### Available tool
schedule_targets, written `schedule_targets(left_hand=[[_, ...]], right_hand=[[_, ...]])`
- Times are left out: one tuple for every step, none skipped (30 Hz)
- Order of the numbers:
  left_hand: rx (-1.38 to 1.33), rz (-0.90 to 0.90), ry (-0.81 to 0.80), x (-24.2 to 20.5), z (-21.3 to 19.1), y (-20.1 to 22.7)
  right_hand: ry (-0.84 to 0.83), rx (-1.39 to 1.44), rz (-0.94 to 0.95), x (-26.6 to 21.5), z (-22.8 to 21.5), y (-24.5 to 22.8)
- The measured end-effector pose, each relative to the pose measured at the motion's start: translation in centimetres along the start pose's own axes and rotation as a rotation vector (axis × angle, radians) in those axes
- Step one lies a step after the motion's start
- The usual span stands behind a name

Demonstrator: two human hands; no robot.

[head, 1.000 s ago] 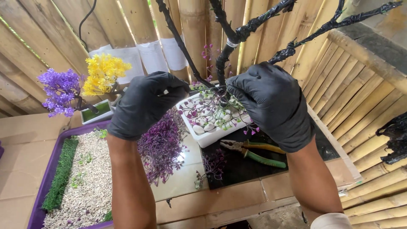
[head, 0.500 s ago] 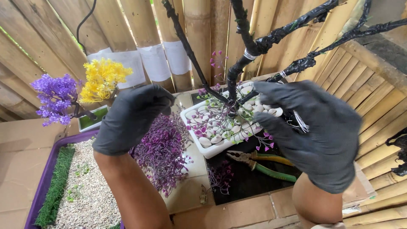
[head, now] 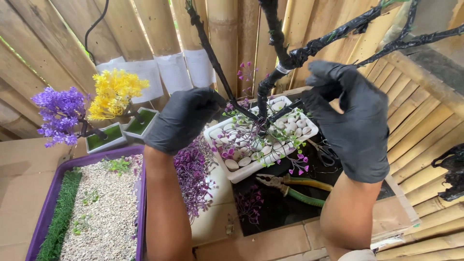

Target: The person uses pliers to bend and shape a small wire stem with purple artificial flowers. They then attach the shaped wire to a branch of a larger artificial bonsai tree, securing it in place.

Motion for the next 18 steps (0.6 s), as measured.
schedule_targets(left_hand=[[0.005,-0.036,-0.014,0.4,0.4,0.1],[0.013,-0.076,-0.030,0.6,0.8,0.2],[0.018,-0.070,-0.032,0.8,1.2,0.4],[0.002,-0.039,-0.067,0.9,1.8,0.7],[-0.014,-0.009,-0.103,0.9,2.3,0.9],[-0.015,-0.013,-0.101,0.9,2.6,0.6],[-0.541,-0.253,-0.067,0.7,3.0,-1.0],[-1.060,-0.483,-0.016,0.6,3.6,-2.1],[-1.054,-0.477,-0.012,0.4,3.4,-2.9],[-0.978,-0.386,-0.069,0.5,3.4,-3.3],[-0.900,-0.297,-0.125,0.5,3.4,-3.8],[-0.908,-0.303,-0.127,0.8,3.5,-3.5],[-0.908,-0.360,-0.128,0.9,3.6,-3.4],[-0.901,-0.416,-0.126,0.9,3.5,-3.3],[-0.903,-0.421,-0.124,0.8,3.5,-3.8],[-0.826,-0.342,-0.159,1.0,3.4,-3.8],[-0.749,-0.263,-0.194,1.1,3.4,-3.7],[-0.750,-0.270,-0.194,1.0,3.2,-3.5]], right_hand=[[-0.053,0.015,-0.014,0.2,0.2,0.0],[-0.107,0.032,-0.023,0.2,0.6,0.0],[-0.099,0.033,-0.024,0.3,0.7,0.5],[-0.114,0.069,-0.031,0.2,1.2,1.0],[-0.129,0.106,-0.038,0.2,1.8,1.5],[-0.133,0.109,-0.037,0.2,2.1,1.5],[-0.162,0.124,-0.067,0.2,2.7,1.3],[-0.182,0.140,-0.105,0.5,3.3,1.0],[-0.178,0.145,-0.112,0.7,3.8,0.6],[-0.229,0.128,-0.110,0.8,4.5,0.2],[-0.280,0.111,-0.108,0.8,5.2,-0.1],[-0.287,0.107,-0.101,0.9,5.6,-0.1],[-0.307,0.207,-0.084,0.9,6.1,-0.2],[-0.324,0.313,-0.071,0.9,6.7,-0.5],[-0.328,0.315,-0.067,0.8,7.0,-0.4],[-0.327,0.270,-0.097,1.0,7.2,-0.5],[-0.327,0.225,-0.126,1.1,7.3,-0.5],[-0.330,0.228,-0.120,1.0,7.5,-0.3]])
Point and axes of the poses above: each hand's wrist, its own x-axis towards the middle knuckle, its own z-axis out of the palm, y = z × x, the point moved 6 cm from there along x, towards the middle knuckle, and after that the axes turned 7 degrees about -x, right-handed, at the moved point
